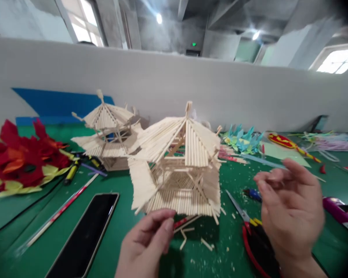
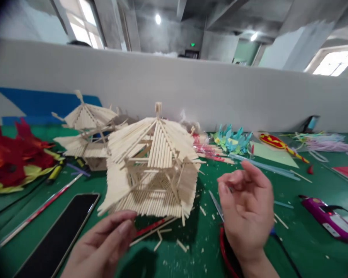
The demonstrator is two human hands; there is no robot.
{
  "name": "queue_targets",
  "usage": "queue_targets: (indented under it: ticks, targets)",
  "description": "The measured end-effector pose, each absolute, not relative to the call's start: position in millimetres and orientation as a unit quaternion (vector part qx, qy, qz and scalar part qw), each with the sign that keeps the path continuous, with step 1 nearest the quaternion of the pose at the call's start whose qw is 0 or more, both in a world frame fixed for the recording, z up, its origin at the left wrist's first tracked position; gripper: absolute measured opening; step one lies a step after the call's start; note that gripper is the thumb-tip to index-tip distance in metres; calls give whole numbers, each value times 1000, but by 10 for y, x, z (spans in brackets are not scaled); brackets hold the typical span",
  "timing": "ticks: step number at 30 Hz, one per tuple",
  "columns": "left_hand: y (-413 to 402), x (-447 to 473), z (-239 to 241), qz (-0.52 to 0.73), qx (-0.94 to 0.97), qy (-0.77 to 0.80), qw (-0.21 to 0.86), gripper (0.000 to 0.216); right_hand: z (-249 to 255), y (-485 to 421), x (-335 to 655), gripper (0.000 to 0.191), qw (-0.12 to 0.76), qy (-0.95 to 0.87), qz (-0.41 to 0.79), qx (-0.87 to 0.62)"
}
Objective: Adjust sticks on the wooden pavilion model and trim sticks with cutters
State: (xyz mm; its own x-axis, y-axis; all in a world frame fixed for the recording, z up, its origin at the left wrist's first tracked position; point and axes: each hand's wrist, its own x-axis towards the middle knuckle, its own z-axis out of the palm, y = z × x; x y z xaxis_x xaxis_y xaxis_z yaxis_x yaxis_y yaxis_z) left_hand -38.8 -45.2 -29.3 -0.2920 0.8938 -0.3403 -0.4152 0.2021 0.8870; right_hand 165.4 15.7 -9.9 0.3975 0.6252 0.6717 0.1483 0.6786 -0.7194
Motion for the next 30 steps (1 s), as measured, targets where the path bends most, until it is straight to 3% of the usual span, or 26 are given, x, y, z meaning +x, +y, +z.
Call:
queue_targets:
  ticks: [3,6,8,13,20,30]
  targets:
    - [-605,-586,-442,608,240,604,455,29,-363,-109,1645,39,735,-504,143,-430]
    - [-721,-748,-594,574,353,648,355,13,-712,-332,1635,31,670,-522,152,-505]
    - [-754,-806,-696,504,520,628,285,5,-926,-425,1632,23,621,-556,160,-528]
    - [-699,-736,-927,298,794,525,73,17,-1212,-536,1616,18,539,-600,193,-559]
    - [-479,-457,-1032,145,876,460,18,21,-1303,-663,1628,18,500,-589,226,-594]
    - [-288,-370,-1090,61,914,400,-4,14,-1404,-682,1753,23,472,-568,252,-626]
